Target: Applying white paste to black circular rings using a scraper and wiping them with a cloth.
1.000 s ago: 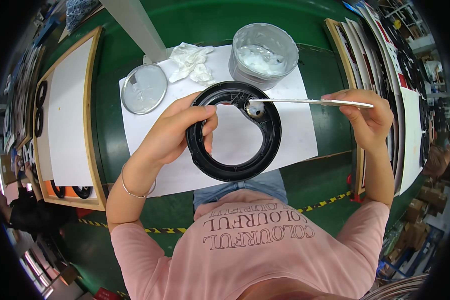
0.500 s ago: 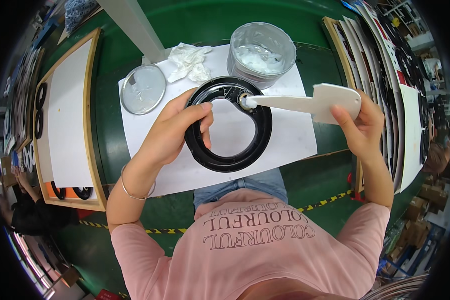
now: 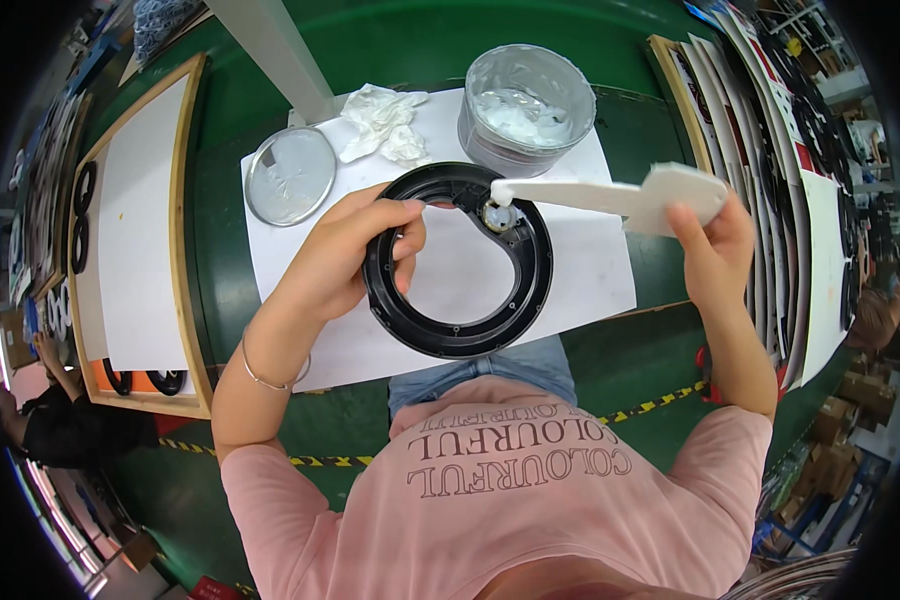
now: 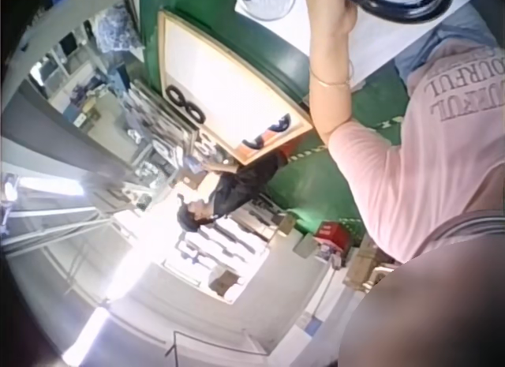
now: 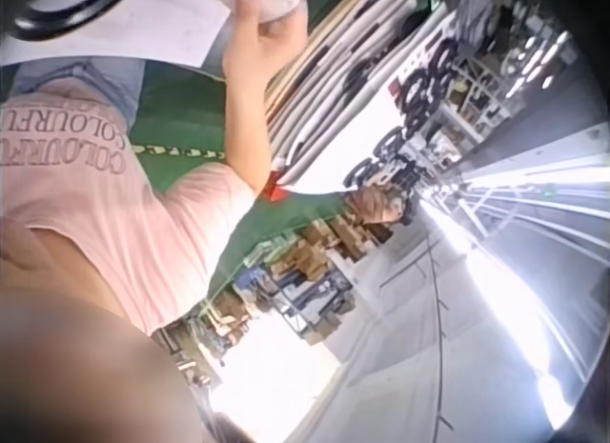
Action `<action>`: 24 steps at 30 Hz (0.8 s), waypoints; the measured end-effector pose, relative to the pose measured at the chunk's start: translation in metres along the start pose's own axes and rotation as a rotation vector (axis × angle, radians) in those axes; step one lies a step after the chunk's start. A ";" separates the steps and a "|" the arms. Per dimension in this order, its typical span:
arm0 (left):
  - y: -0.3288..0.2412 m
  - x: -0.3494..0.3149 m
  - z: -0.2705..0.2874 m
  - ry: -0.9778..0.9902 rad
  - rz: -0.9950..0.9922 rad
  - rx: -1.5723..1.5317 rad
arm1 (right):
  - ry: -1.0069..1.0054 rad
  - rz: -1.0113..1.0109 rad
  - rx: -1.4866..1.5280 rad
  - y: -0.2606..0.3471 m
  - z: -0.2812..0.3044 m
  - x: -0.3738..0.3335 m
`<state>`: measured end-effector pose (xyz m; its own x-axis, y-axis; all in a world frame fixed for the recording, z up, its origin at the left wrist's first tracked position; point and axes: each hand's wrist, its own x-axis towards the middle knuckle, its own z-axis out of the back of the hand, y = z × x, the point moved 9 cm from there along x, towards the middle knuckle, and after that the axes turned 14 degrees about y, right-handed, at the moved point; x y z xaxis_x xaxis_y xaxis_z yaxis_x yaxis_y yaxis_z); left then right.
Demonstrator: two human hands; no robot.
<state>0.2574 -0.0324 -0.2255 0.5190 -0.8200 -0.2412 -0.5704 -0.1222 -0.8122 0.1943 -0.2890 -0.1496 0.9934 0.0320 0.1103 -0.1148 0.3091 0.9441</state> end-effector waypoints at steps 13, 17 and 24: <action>0.000 0.004 -0.005 0.123 0.026 -0.135 | 0.506 0.853 -0.939 0.101 -0.071 -0.033; 0.000 0.003 -0.004 0.122 0.032 -0.119 | 0.482 0.885 -0.987 0.105 -0.070 -0.039; -0.005 0.000 -0.004 0.042 -0.005 0.008 | 0.391 0.736 -0.745 0.101 -0.044 -0.017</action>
<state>0.2577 -0.0345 -0.2190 0.4945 -0.8423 -0.2144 -0.5623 -0.1219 -0.8179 0.1664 -0.2166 -0.0695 0.6320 0.6979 0.3369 -0.7747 0.5799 0.2521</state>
